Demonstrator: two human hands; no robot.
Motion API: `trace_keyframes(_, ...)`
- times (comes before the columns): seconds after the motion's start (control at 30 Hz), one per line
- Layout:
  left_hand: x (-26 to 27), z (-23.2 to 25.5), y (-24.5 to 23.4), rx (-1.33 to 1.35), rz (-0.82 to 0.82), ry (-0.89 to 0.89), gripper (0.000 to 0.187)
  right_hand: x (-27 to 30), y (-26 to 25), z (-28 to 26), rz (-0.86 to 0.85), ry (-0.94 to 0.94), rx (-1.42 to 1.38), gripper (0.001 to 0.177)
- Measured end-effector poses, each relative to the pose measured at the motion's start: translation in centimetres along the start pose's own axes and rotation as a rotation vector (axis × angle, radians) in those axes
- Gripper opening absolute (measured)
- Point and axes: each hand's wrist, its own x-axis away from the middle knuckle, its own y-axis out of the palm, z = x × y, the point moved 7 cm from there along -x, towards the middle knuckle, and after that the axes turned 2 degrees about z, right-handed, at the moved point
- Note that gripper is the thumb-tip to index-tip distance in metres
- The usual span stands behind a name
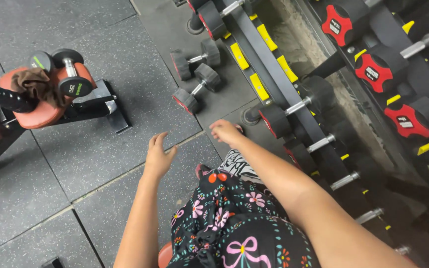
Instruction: Cleaning a row of dumbbells on a storage rack using a cloth and spray bottle.
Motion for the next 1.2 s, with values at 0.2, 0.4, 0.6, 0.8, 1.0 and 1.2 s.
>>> trace_keyframes(0.2,0.0,-0.8,-1.4,0.017,0.003,-0.046,0.064,0.2,2.7,-2.2,-0.058,-0.017,0.036,0.026)
trace_keyframes(0.4,-1.9,-1.5,-0.8,-0.034,0.002,-0.039,0.063,-1.5,2.2,-2.7,-0.078,0.039,-0.002,0.026)
trace_keyframes(0.6,-5.0,0.3,-1.2,0.016,0.004,-0.11,0.064,-4.8,-0.4,-4.1,-0.078,0.053,-0.024,0.026)
trace_keyframes(0.8,-10.1,2.1,-1.4,0.034,-0.02,-0.207,0.066,-9.9,-4.8,-5.6,-0.076,0.067,-0.082,0.026)
trace_keyframes(1.0,-16.4,3.7,-0.8,-0.013,-0.011,-0.175,0.064,-15.6,-10.0,-6.1,-0.017,0.151,-0.144,0.026)
trace_keyframes(1.2,-22.0,5.5,1.9,-0.033,-0.075,-0.13,0.064,-19.3,-13.9,-7.5,0.04,0.183,-0.208,0.026)
